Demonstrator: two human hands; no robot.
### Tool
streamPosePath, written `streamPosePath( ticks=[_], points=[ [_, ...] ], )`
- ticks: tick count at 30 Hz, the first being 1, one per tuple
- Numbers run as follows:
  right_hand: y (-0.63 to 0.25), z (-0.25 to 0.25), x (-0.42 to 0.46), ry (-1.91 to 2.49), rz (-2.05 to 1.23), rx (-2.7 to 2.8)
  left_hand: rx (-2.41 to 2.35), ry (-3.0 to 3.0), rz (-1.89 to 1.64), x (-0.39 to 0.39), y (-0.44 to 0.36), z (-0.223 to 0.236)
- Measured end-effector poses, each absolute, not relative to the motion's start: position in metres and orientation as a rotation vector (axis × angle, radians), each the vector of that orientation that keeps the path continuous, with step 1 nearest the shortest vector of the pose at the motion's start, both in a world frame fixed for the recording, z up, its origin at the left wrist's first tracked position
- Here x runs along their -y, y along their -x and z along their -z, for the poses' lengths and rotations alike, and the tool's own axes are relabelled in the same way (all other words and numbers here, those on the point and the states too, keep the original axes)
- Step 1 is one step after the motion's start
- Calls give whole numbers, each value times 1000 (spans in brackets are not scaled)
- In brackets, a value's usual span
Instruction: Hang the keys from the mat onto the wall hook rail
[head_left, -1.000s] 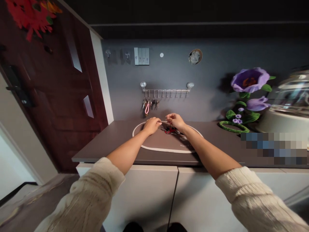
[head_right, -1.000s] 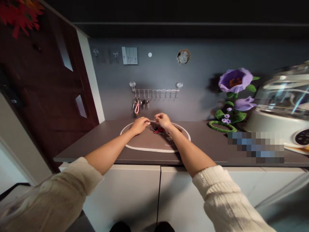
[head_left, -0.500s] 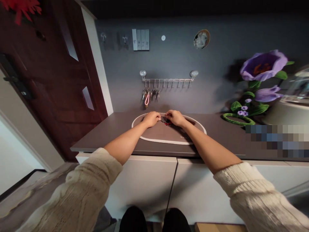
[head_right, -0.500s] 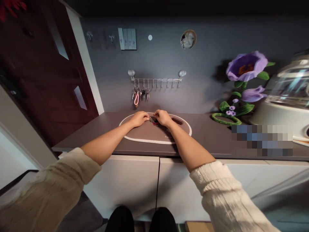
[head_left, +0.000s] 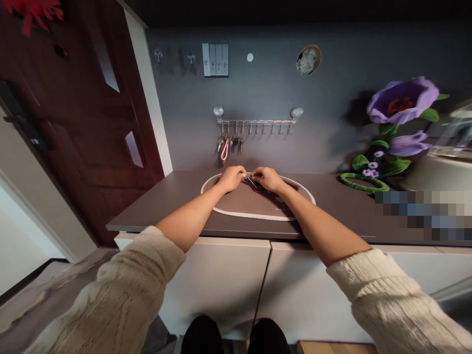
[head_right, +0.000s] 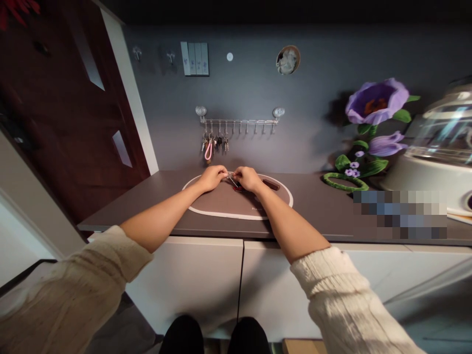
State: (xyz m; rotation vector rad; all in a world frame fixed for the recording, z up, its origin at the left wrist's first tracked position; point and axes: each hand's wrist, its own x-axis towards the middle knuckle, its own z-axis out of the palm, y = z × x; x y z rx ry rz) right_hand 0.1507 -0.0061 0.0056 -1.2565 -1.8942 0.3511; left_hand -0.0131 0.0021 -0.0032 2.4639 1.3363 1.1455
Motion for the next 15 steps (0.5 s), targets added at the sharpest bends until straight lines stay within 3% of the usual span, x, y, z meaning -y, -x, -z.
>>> streamPosePath(
  ticks=[15],
  points=[
    [-147,-5,3,1094,-624,1763,-1094,-1871,-1382,-2,8,0]
  ],
)
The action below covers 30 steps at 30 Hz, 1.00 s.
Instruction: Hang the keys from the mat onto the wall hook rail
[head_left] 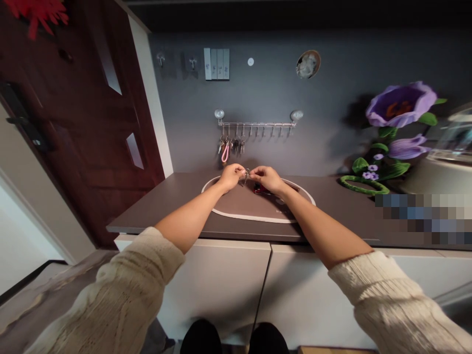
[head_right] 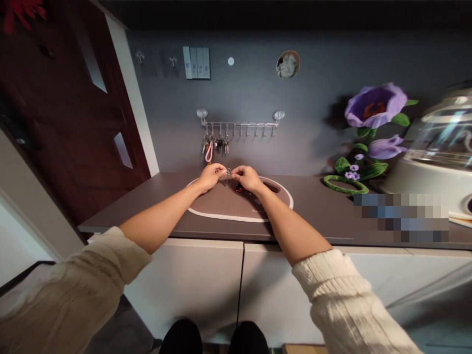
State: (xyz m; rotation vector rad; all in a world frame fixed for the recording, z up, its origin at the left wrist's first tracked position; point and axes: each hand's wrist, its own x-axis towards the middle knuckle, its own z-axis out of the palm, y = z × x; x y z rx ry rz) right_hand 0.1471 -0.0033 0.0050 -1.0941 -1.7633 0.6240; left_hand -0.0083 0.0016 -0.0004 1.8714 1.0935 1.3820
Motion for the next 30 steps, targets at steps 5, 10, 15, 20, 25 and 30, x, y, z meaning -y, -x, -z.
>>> streamPosePath(
  ticks=[5,10,15,20,25,30],
  points=[
    [-143,-8,9,1006,-763,1670,-1021,-1756,-1392,-2,8,0],
    [-142,-10,12,968,-823,1660,-982,-1708,-1385,-3,7,1],
    [-143,-8,11,931,-853,1662,-947,-1679,-1403,2,7,-2],
    [-144,-6,8,858,-920,1637,-882,-1661,-1426,2,5,-2],
    [-143,-5,10,881,-913,1611,-866,-1755,-1456,-1,3,0],
    [-144,-8,12,861,-852,1620,-905,-1990,-1532,0,2,-1]
  ],
)
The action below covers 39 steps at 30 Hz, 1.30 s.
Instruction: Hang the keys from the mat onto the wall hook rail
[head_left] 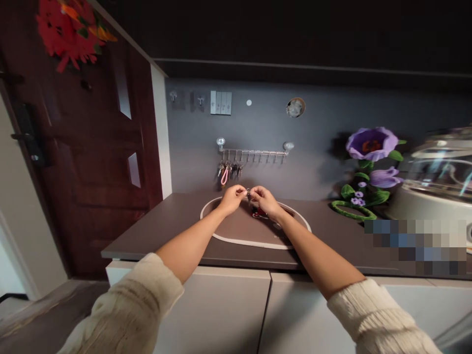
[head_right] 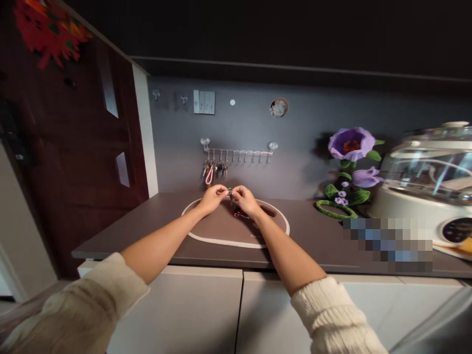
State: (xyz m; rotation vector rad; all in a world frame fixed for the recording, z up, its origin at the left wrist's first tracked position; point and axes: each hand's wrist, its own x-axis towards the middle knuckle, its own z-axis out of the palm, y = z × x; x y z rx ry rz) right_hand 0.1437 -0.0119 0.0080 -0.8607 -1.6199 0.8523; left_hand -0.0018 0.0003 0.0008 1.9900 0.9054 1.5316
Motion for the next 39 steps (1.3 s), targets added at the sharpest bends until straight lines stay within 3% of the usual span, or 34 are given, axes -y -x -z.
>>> streamPosePath(
  ticks=[6,16,27,39],
  points=[
    [-147,-8,7,861,-725,1600,-1087,-2113,-1634,-3,2,1],
    [-134,-38,-1,904,-837,1254,-1368,-2223,-1542,-10,6,8],
    [-112,-89,-31,954,-847,1048,-1451,-2296,-1477,-8,5,7],
    [-100,-99,-60,1025,-858,879,-1474,-2316,-1464,-7,6,6]
  ],
)
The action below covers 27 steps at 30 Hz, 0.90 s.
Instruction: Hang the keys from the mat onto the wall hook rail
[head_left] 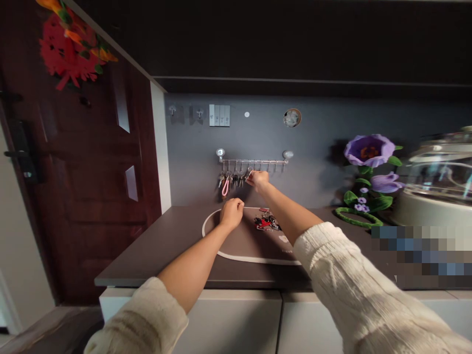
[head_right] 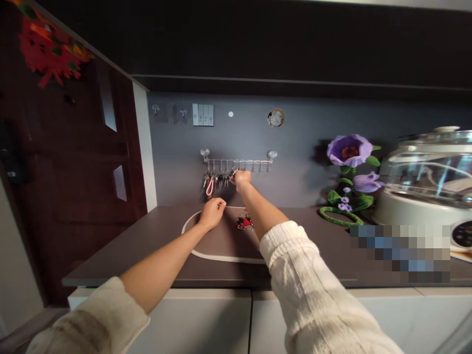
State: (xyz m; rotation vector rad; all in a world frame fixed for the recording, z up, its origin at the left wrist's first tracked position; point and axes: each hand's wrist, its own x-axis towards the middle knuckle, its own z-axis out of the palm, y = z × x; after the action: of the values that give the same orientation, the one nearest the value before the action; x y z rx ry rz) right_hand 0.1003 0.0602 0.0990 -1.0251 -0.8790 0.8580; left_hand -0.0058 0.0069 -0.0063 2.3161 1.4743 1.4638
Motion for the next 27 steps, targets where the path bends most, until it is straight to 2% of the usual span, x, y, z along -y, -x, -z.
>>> streamPosePath(
  ticks=[27],
  points=[
    [-110,-75,-69,1015,-896,982,-1498,-2325,-1429,-6,7,6]
  ],
)
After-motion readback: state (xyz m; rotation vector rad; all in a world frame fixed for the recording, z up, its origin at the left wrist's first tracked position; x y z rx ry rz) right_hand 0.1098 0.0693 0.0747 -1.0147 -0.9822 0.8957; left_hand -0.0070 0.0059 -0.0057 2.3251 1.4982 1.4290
